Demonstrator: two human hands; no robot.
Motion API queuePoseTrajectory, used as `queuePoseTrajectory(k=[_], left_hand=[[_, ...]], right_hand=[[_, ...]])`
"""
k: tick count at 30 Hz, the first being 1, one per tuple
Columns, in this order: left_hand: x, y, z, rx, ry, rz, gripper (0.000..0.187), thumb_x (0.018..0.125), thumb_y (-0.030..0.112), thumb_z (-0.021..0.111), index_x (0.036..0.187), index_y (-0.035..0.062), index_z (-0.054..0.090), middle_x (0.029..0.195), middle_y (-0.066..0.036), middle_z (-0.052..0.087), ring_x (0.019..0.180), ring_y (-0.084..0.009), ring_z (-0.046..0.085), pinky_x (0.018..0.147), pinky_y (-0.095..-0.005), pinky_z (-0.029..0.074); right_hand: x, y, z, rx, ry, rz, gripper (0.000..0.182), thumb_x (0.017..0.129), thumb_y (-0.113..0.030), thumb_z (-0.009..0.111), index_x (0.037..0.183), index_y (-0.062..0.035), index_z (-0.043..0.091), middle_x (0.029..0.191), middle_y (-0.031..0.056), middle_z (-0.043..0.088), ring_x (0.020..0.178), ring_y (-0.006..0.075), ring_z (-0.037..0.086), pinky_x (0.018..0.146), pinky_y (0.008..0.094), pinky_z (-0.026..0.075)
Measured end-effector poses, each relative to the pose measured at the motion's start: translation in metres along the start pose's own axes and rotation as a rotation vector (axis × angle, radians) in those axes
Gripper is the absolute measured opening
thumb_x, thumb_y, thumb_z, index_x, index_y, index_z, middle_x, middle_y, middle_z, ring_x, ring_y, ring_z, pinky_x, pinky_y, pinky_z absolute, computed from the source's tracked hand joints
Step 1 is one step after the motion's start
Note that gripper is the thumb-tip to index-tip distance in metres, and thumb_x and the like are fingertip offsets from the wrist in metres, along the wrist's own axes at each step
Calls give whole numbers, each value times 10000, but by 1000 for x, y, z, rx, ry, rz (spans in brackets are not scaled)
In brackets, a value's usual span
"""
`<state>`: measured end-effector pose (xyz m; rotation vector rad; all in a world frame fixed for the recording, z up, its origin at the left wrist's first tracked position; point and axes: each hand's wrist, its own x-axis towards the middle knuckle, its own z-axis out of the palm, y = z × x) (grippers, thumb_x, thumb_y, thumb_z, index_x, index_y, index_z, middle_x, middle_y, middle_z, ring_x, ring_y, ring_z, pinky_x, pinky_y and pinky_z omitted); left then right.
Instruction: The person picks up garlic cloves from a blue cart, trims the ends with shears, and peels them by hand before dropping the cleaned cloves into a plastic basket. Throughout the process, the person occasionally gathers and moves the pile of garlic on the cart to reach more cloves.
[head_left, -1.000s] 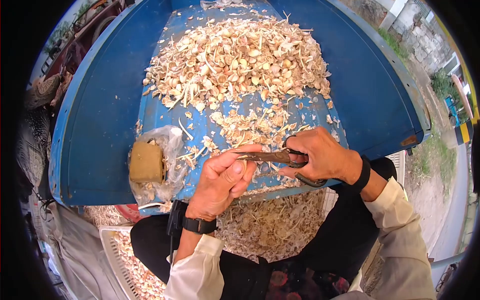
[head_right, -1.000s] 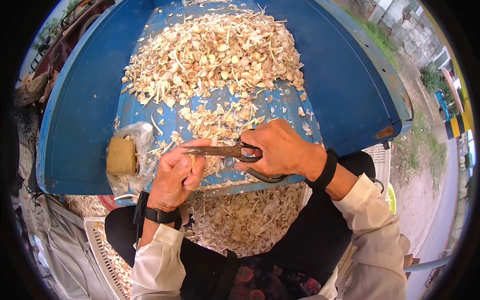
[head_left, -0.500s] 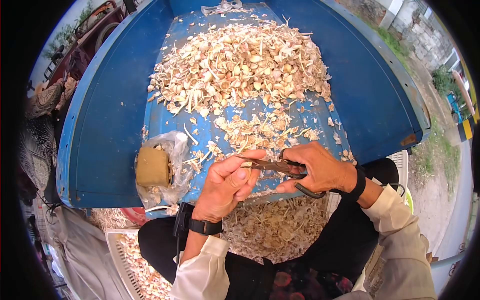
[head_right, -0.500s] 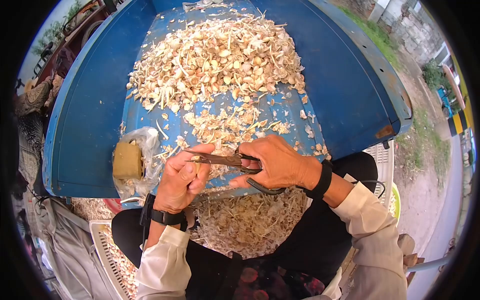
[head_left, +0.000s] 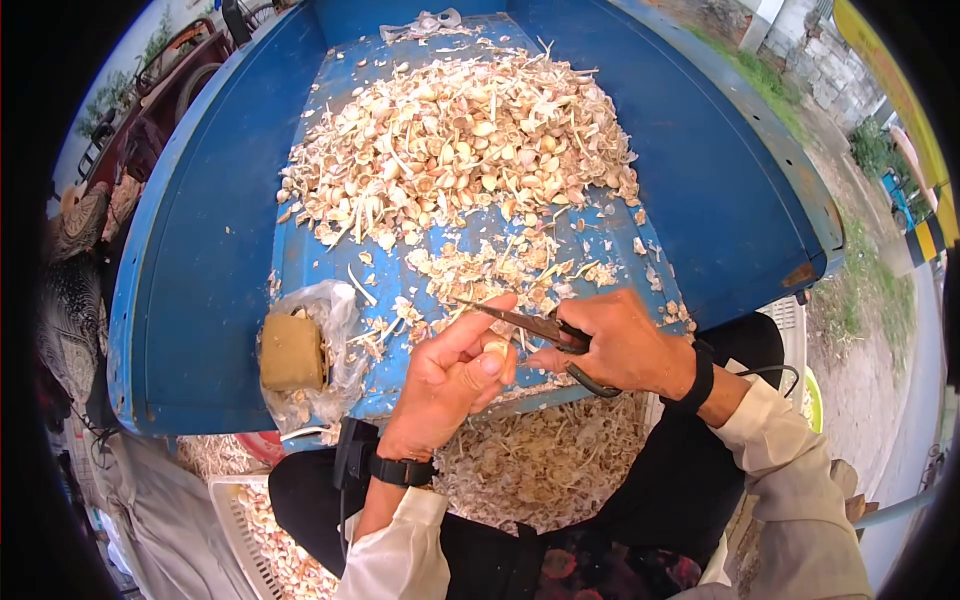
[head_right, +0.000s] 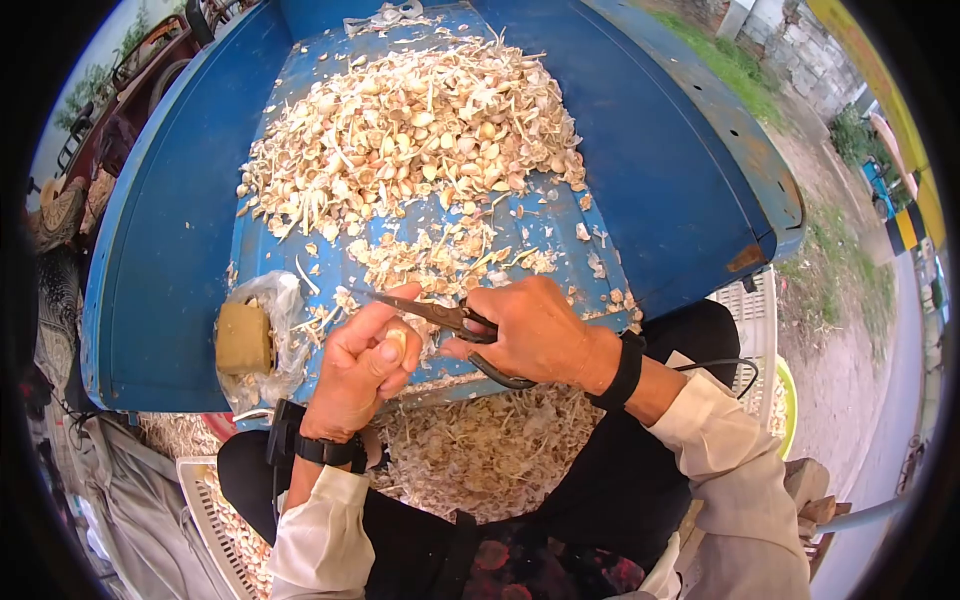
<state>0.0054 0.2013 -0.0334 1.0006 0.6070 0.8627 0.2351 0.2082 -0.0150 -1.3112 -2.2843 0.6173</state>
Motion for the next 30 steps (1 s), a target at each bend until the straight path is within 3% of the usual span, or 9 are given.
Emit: queuePoseTrajectory(k=[5,8,12,13,17,19,22,26,30], left_hand=[[-2,-7,28,13,-191,-275,817,906,229,680,1532,107,170,942,-42,618,740,-64,559,560,-176,400],[-6,-27,54,-233,-220,-266,817,909,231,676,1533,98,165,976,-33,624,750,-54,559,547,-180,399],[-3,-28,95,-126,-249,-370,725,896,273,699,1482,65,326,838,13,630,673,-32,520,532,-182,389],[7,-32,94,-81,-320,-200,516,915,250,676,1361,45,514,779,15,622,627,-32,501,551,-193,409],[73,-18,54,353,319,65,294,933,226,651,1132,10,667,670,53,555,552,-30,446,498,-192,355],[113,-27,9,717,460,208,212,900,168,678,1022,-4,699,720,2,632,629,-91,545,572,-255,448],[154,-43,-26,1199,399,330,164,849,104,696,964,-11,679,651,-72,604,550,-152,536,538,-312,442],[178,-47,-28,1374,216,186,152,816,102,702,906,-13,656,644,-149,583,595,-307,576,576,-410,447],[185,-53,-43,1452,91,276,134,860,109,665,905,-8,618,694,-125,605,628,-243,583,602,-361,457]], right_hand=[[-30,-32,-12,659,29,215,413,723,-241,858,965,-3,622,802,27,653,679,66,587,582,230,466],[-62,-38,-11,943,40,166,358,727,-152,851,951,-8,612,814,23,663,686,56,591,589,226,473],[-117,-32,-30,736,178,180,284,743,-91,828,880,-28,587,885,75,677,740,77,619,615,217,489],[-131,-39,-39,783,318,212,289,736,-72,823,865,-33,567,879,101,667,716,100,618,600,214,482],[-199,-13,-91,596,962,358,312,724,-27,769,852,-53,486,776,99,583,565,121,523,507,226,435],[-231,41,-110,287,1161,463,251,814,-56,714,811,-60,464,735,71,545,547,100,477,520,215,406],[-282,129,-116,89,1203,891,169,874,-123,684,975,1,630,823,40,602,670,107,548,610,226,440],[-323,170,-94,-30,1146,926,275,888,-161,675,1104,8,651,889,30,623,740,116,575,647,237,467],[-313,154,-78,69,1025,982,270,888,-165,667,1086,17,661,929,33,628,765,104,575,651,230,475]])
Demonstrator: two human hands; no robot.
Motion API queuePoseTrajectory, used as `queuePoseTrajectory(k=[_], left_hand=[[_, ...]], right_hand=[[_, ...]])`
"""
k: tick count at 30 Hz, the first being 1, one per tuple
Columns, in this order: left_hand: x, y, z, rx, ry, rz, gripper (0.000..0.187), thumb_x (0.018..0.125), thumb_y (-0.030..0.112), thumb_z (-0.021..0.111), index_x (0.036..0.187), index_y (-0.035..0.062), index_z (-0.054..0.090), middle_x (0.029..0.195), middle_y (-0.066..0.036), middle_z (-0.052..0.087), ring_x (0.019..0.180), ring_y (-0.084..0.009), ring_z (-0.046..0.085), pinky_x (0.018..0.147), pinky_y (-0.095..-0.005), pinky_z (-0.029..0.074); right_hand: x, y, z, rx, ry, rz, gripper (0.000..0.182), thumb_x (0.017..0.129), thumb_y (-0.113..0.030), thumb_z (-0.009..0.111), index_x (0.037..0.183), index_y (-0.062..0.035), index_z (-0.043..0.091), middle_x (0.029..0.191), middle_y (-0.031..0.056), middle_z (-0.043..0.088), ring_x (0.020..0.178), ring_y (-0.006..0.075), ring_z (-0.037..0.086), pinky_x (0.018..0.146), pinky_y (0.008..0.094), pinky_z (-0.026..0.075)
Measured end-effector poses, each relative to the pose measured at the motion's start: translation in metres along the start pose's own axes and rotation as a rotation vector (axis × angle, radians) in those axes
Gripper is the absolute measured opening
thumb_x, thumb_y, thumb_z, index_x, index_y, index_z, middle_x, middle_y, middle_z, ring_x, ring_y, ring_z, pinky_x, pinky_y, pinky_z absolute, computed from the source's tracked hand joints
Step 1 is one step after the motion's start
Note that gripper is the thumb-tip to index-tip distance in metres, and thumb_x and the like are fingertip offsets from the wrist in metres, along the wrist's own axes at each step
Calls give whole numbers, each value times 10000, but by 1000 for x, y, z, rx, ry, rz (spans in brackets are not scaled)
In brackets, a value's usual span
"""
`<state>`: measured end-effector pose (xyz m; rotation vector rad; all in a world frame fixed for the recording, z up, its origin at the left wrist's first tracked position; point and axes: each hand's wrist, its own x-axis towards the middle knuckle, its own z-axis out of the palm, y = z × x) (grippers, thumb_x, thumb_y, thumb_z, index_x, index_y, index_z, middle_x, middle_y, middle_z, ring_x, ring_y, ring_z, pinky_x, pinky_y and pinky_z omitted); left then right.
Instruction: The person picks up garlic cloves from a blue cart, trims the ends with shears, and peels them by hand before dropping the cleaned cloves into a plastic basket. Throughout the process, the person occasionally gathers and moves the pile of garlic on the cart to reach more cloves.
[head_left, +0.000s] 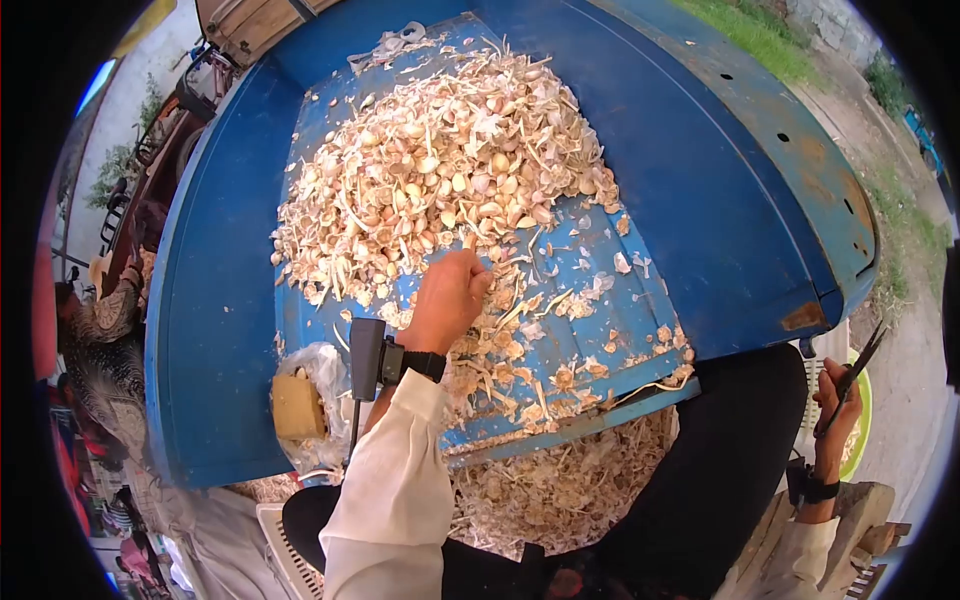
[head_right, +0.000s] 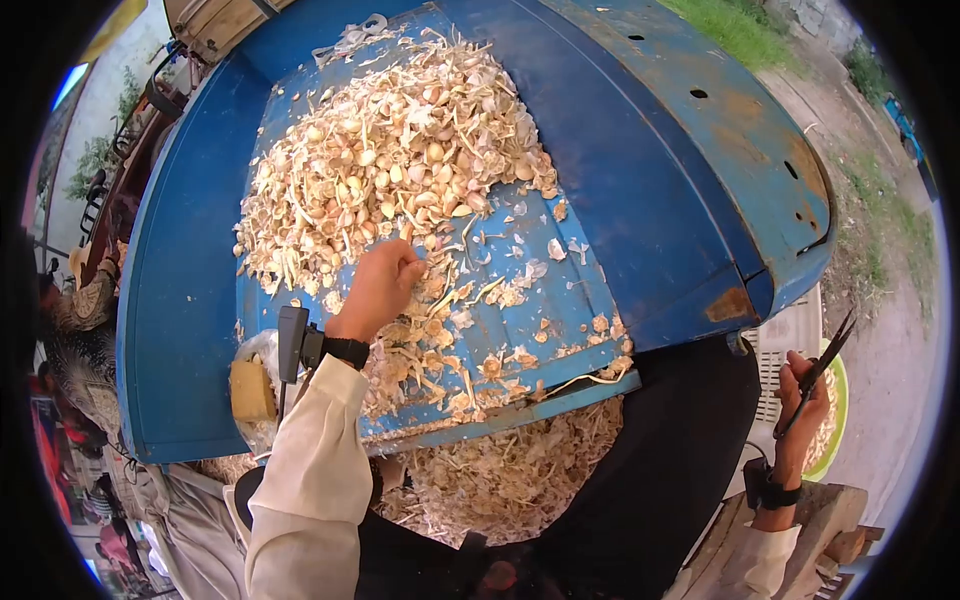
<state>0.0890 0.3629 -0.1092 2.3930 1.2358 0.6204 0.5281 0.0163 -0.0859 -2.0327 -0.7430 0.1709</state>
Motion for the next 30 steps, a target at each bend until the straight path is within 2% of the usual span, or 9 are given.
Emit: queuePoseTrajectory(k=[6,10,11,16,20,22,24,27,30], left_hand=[[8,-14,-17,-348,300,-374,208,926,167,616,937,-40,607,802,-117,665,709,-197,635,661,-343,497],[34,-8,-6,42,91,-119,135,857,133,655,912,16,619,767,-190,656,691,-375,630,649,-443,495],[37,-12,-1,153,63,-58,201,852,117,668,1038,64,614,715,-209,630,684,-366,623,646,-403,493],[24,15,-14,233,-42,-47,199,835,123,692,967,41,567,705,-174,618,686,-331,624,631,-405,483],[-17,11,-33,-323,77,-250,166,871,118,667,961,35,555,731,-64,581,659,-154,566,539,-290,457],[-38,24,-56,-1503,168,-634,122,884,106,637,969,48,571,830,-47,591,647,-111,538,437,-190,382],[-56,25,-57,-1636,233,-614,103,909,124,602,973,50,568,877,-67,576,652,-102,521,387,-127,314],[-73,18,-45,-1989,209,-685,245,962,283,557,941,38,560,872,-84,580,653,-133,534,368,-171,332],[-82,24,-40,-2042,265,-741,312,977,310,528,801,52,524,832,-89,588,663,-153,548,378,-181,325]], right_hand=[[-7,0,14,101,-113,90,226,874,-141,668,1047,4,665,870,-6,602,687,67,525,596,203,432],[-19,2,11,100,-97,94,176,858,-108,681,1003,-9,665,847,-11,584,642,45,483,562,194,369],[-23,-1,13,142,-48,49,169,846,-100,693,984,-5,664,828,-7,580,632,51,485,559,201,375],[-38,-28,-4,205,35,-89,173,815,-83,698,907,-21,564,913,74,629,649,90,510,580,211,402],[-49,-101,-22,221,-130,-315,210,771,-78,720,830,-36,523,902,110,644,658,129,541,605,247,454],[-71,-172,-6,396,-429,-16,224,745,-39,728,833,-30,523,894,130,652,649,141,566,605,244,462],[-91,-228,25,393,-562,71,243,680,-51,746,740,-30,512,815,165,638,623,161,592,589,284,499],[-84,-276,93,108,-858,-275,155,695,-2,730,741,-7,583,739,107,667,674,138,651,567,250,484],[-53,-297,213,28,-632,-719,176,737,-64,707,891,5,657,708,47,640,594,96,566,552,244,439]])
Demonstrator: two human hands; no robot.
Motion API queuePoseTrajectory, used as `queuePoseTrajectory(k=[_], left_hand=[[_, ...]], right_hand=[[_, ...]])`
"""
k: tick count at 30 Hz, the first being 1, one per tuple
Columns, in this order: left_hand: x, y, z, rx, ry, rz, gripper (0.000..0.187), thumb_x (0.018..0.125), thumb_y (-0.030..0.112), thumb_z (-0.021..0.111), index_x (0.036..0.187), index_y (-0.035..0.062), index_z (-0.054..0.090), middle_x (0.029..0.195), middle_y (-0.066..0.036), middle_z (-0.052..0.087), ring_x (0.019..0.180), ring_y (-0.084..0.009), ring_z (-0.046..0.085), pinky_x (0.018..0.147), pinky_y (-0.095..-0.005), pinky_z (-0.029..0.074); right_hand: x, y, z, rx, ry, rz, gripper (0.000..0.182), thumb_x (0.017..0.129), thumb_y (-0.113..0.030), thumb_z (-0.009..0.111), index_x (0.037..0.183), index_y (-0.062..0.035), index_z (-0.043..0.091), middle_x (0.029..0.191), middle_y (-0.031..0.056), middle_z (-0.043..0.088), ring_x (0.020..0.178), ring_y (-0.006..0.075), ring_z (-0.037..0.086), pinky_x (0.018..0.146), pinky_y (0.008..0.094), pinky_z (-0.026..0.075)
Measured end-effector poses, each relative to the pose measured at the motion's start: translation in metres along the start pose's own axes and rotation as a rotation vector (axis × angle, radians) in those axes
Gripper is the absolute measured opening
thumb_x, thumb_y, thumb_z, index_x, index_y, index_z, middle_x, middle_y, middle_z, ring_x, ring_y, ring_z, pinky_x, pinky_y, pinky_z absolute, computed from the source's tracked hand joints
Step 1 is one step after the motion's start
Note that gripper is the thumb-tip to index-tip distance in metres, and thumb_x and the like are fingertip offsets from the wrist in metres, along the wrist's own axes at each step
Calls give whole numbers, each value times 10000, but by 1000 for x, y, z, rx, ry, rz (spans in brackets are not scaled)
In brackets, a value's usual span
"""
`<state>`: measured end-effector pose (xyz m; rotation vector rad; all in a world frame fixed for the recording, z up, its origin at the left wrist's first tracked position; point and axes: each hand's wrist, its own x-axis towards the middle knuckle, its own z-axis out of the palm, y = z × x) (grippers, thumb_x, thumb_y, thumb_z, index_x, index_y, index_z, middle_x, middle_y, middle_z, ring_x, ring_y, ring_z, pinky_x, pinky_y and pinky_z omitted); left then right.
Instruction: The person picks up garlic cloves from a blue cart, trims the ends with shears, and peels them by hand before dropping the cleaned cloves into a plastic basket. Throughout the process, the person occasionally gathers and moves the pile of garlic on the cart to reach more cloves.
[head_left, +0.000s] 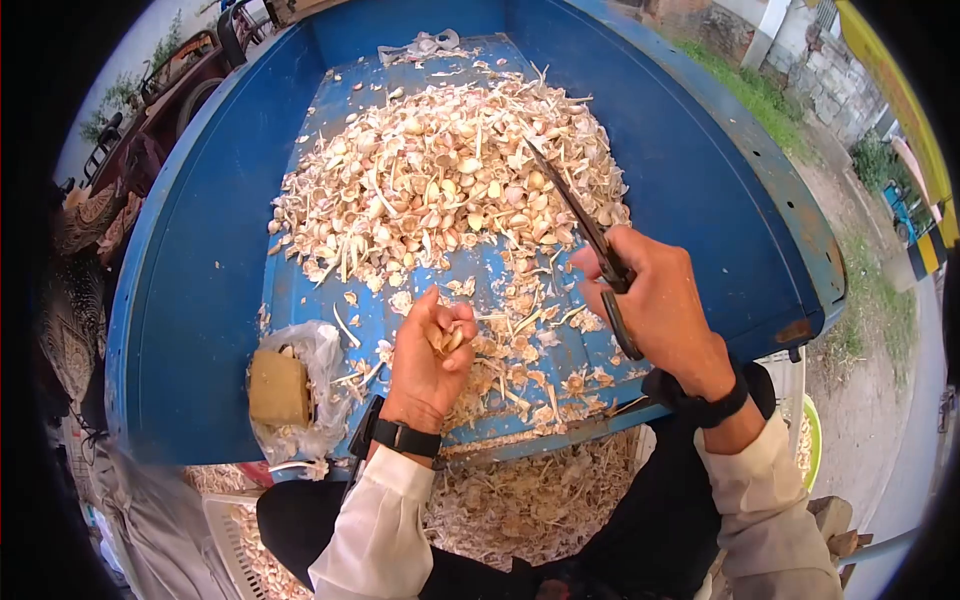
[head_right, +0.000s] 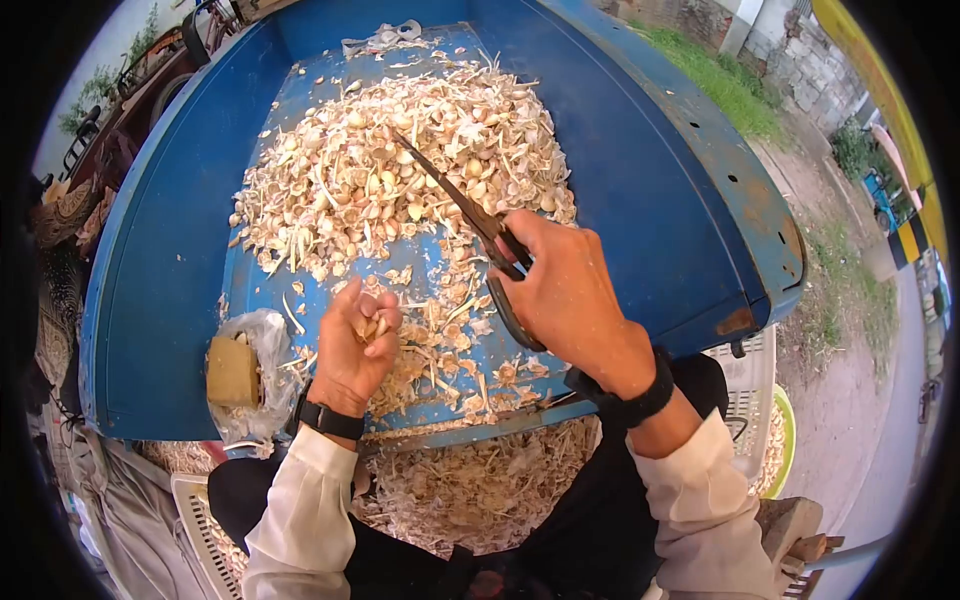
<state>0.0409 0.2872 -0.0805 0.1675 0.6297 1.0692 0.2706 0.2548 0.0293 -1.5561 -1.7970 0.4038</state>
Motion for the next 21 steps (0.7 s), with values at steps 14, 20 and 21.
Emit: queuePoseTrajectory(k=[14,20,21], left_hand=[[0,-3,-11,4,-88,125,257,960,48,540,1210,-13,545,1182,-153,617,705,-91,556,491,-161,427],[-12,-21,16,448,-21,320,367,974,131,556,1311,-5,499,1144,-123,634,659,-52,513,464,-161,387],[-14,-24,20,461,-21,366,390,978,152,560,1329,-1,488,1114,-110,644,647,-45,502,459,-157,375]], right_hand=[[119,88,100,-224,-163,22,125,766,-155,690,795,-41,647,697,170,646,634,313,632,632,428,491],[54,26,78,733,-264,358,218,725,-55,803,836,4,626,773,88,662,609,129,634,562,251,557],[44,18,82,817,-293,373,221,735,-70,804,841,8,626,763,85,660,617,126,638,557,248,551]])
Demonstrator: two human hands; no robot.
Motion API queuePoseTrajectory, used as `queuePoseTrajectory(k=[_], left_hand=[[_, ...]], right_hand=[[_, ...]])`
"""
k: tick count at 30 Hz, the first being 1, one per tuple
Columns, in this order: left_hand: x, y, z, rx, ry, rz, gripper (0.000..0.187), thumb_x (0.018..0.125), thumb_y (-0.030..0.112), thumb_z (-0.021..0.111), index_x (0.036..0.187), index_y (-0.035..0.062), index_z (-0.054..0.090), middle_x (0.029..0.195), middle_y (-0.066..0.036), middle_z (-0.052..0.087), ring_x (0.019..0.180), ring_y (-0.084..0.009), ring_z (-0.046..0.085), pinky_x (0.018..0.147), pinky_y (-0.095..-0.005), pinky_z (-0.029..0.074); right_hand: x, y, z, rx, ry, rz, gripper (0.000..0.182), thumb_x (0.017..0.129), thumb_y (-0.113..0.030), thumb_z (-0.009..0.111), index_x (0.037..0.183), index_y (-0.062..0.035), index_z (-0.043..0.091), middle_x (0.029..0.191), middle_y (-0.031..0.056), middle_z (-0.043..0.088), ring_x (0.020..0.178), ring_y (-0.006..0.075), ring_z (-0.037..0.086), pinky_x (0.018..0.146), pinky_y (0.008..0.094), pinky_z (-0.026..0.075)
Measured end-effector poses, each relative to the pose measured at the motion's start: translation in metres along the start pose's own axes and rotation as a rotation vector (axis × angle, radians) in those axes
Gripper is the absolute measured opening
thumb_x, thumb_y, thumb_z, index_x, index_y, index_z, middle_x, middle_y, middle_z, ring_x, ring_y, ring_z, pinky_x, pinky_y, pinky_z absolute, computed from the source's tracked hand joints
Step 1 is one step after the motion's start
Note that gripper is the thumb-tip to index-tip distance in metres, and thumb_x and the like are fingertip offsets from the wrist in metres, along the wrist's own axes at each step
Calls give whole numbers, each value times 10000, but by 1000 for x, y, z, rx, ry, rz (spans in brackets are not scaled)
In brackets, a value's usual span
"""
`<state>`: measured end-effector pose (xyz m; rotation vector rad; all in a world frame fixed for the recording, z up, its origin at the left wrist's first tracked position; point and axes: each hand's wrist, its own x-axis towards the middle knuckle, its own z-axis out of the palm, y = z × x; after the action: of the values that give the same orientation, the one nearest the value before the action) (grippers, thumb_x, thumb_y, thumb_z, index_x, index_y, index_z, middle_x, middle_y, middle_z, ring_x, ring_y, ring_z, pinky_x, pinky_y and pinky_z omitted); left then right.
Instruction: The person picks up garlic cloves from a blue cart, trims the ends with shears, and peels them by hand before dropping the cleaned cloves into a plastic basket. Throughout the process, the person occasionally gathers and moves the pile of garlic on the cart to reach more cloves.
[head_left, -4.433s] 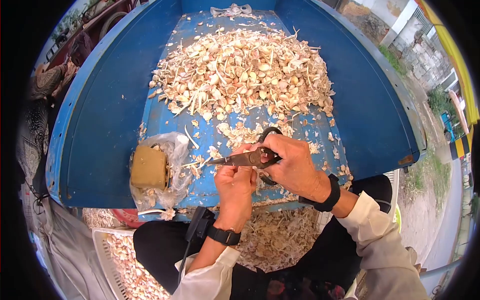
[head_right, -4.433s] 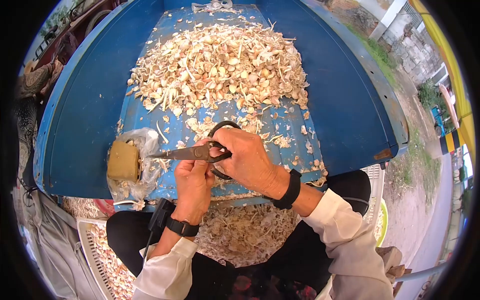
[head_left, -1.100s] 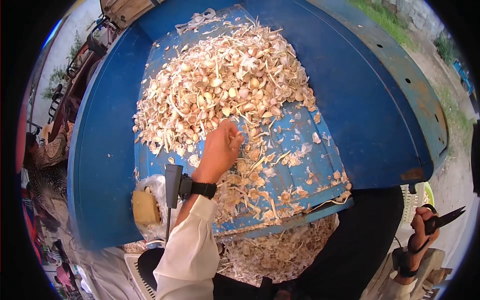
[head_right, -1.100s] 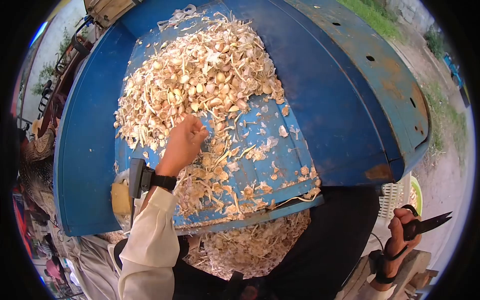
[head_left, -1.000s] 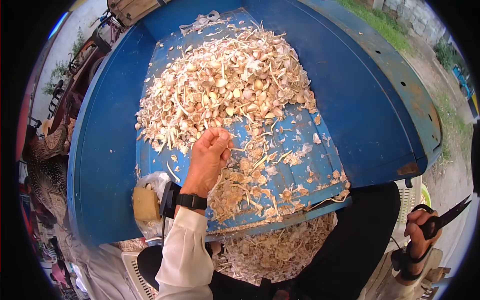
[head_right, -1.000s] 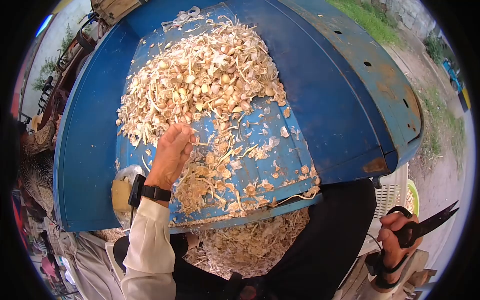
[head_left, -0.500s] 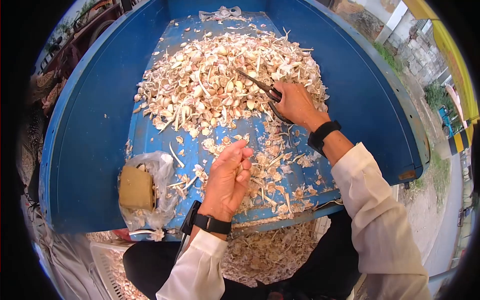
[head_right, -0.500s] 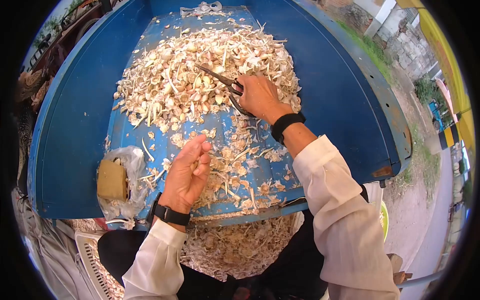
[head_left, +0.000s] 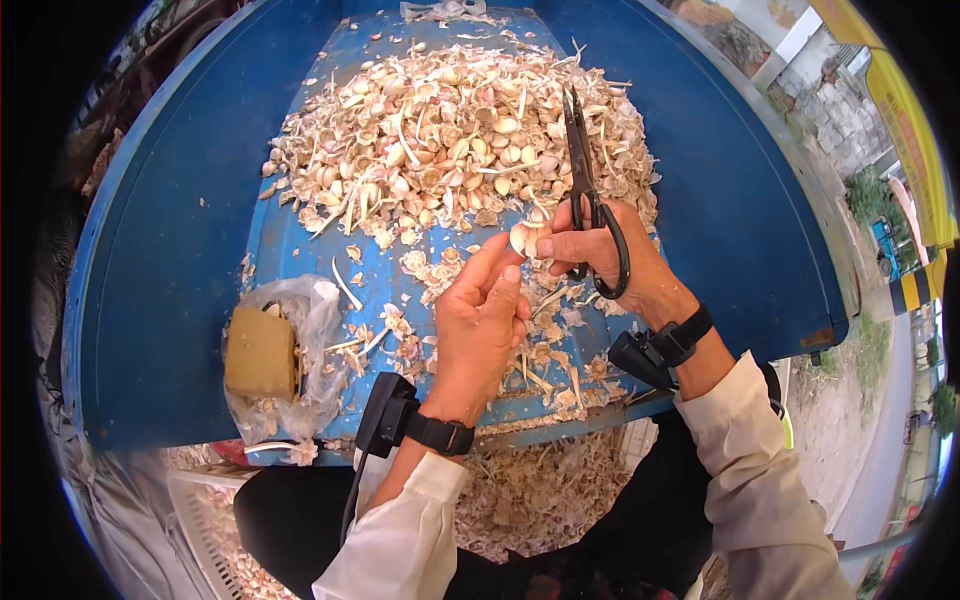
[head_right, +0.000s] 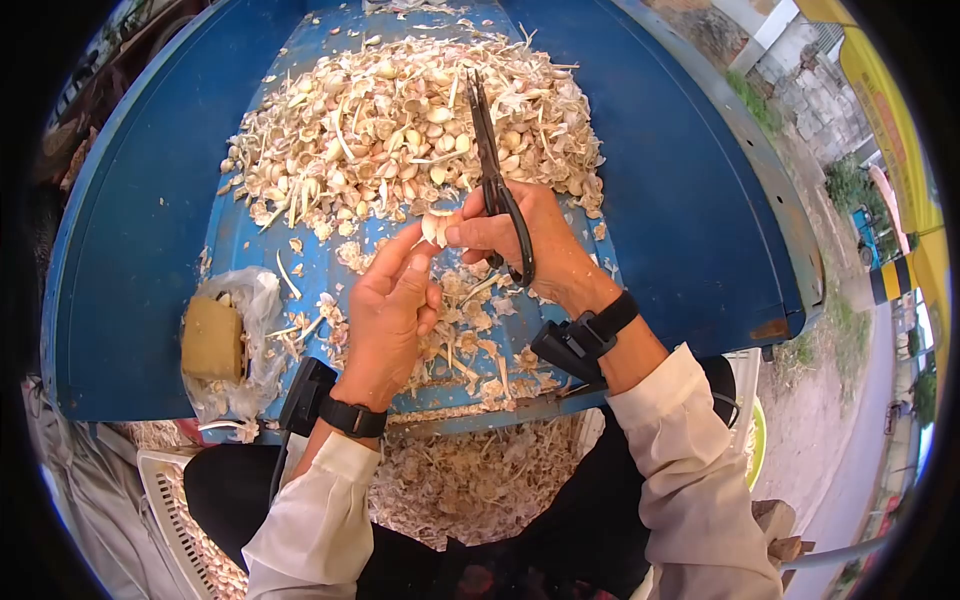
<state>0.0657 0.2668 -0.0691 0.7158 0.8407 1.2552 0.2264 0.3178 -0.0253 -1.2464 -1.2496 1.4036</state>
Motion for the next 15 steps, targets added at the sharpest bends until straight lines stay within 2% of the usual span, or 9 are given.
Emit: queuePoseTrajectory(k=[4,6,7,9,10,11,13,14,15], left_hand=[[-5,-4,-13,-87,-47,-73,287,980,169,563,1219,11,545,986,-72,656,630,-31,509,444,-168,371],[-7,-3,-17,-119,-26,-37,255,983,177,557,1183,18,553,976,-79,655,631,-31,508,442,-165,371],[-8,-2,-19,-158,-5,1,227,987,185,551,1148,25,562,967,-85,654,631,-31,507,439,-163,372],[-10,-3,-25,-164,2,13,207,993,191,538,1128,35,563,968,-96,655,636,-34,504,445,-164,381],[-12,-2,-26,-169,54,26,213,995,182,533,1146,34,558,1001,-97,650,651,-43,505,451,-158,375],[-13,-2,-27,-178,102,38,220,996,173,528,1164,34,553,1034,-99,645,667,-53,507,458,-153,369],[-15,-3,-27,-157,130,63,219,997,169,527,1169,35,551,1021,-94,642,668,-55,509,464,-158,371],[-15,-4,-26,-139,159,88,219,997,165,526,1173,37,548,1007,-90,639,669,-58,512,469,-162,373],[-17,-4,-23,-140,154,85,219,997,165,526,1173,37,548,1007,-90,639,669,-58,512,469,-162,373]], right_hand=[[-15,12,18,-112,-38,-3,206,754,-83,796,821,-35,607,741,53,640,605,119,619,547,233,513],[-22,9,18,-543,-26,-96,326,725,-220,844,778,-26,586,650,29,591,569,112,573,509,263,457],[-27,4,17,-539,-24,-97,326,725,-220,844,778,-26,586,650,29,591,569,112,573,509,263,457],[-42,-11,17,-882,-10,-280,489,682,-408,839,733,-4,568,602,88,558,513,185,511,507,334,402],[-51,-20,17,-980,-17,-214,532,691,-470,814,720,-6,555,609,112,560,555,254,550,534,363,429],[-56,-17,14,-974,-16,-213,532,691,-470,814,720,-6,555,609,112,560,555,254,550,534,363,429],[-67,-10,8,-1213,-50,-315,561,714,-520,774,738,1,567,645,130,591,628,303,589,572,409,456],[-71,-5,7,-1267,-47,-382,584,735,-560,733,747,2,573,681,147,609,693,340,609,602,445,475],[-72,-4,7,-1269,-42,-379,584,735,-560,733,747,2,573,681,147,609,693,340,609,602,445,475]])
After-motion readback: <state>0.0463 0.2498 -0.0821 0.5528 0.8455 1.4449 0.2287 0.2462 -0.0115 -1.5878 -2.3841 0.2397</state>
